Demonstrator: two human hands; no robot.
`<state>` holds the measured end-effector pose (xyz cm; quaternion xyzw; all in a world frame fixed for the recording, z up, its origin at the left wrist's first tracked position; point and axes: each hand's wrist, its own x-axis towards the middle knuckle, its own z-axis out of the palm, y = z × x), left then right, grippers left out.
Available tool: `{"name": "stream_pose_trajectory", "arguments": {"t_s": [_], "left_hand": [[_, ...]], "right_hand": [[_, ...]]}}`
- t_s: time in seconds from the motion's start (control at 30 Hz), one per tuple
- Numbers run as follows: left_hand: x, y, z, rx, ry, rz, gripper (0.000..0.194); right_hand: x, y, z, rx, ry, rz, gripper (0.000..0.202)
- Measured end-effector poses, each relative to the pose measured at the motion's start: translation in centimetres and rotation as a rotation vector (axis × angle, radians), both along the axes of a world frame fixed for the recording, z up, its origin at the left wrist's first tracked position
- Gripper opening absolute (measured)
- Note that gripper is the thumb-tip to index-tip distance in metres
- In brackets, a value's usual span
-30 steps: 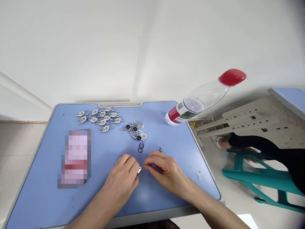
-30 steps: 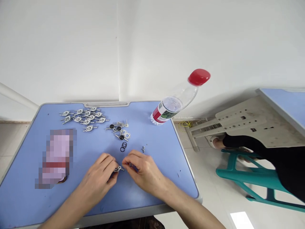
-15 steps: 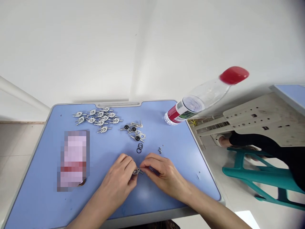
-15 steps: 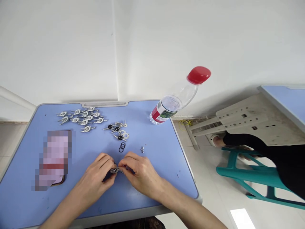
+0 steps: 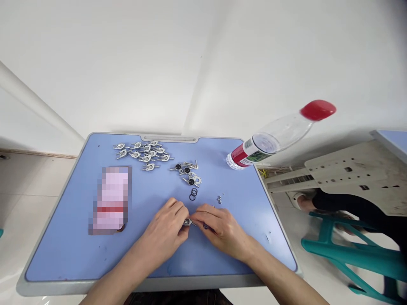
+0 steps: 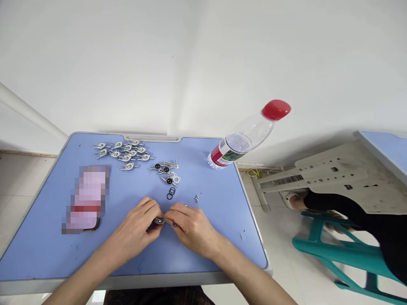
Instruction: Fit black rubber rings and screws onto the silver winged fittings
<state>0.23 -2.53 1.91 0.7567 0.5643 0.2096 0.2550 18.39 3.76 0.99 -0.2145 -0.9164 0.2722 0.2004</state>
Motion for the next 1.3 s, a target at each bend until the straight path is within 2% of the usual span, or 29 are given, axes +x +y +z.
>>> {"name": "stream_pose_trajectory", "arguments": {"t_s": [0.3, 0.7, 0.83, 1.07, 1.3], "left_hand": [[-0.01, -0.08, -0.27, -0.006, -0.009, -0.003, 0.021], [0.09, 0.03, -0.22, -0.010, -0.002, 0.006, 0.023], [0.08, 0.04, -0.17, -0.006, -0.009, 0.009, 0.022], [0.02, 0.00, 0.17, -0.014, -0.010, 0.002, 0.021], [0.03, -0.05, 0.17, 0.004, -0.006, 0.007, 0.022]], "right_hand": [[0.27, -0.08, 0.33, 0.294, -0.057, 0.062, 0.025], [0.44, -0.33, 0.46, 0.399, -0.140, 0.106, 0.029], [0.43, -0.24, 0.55, 0.349, -0.144, 0.100, 0.028], [0.26, 0.11, 0.36, 0.097, -0.096, 0.047, 0.024], [0.37, 0.10, 0.56, 0.283, -0.125, 0.094, 0.028]]}}
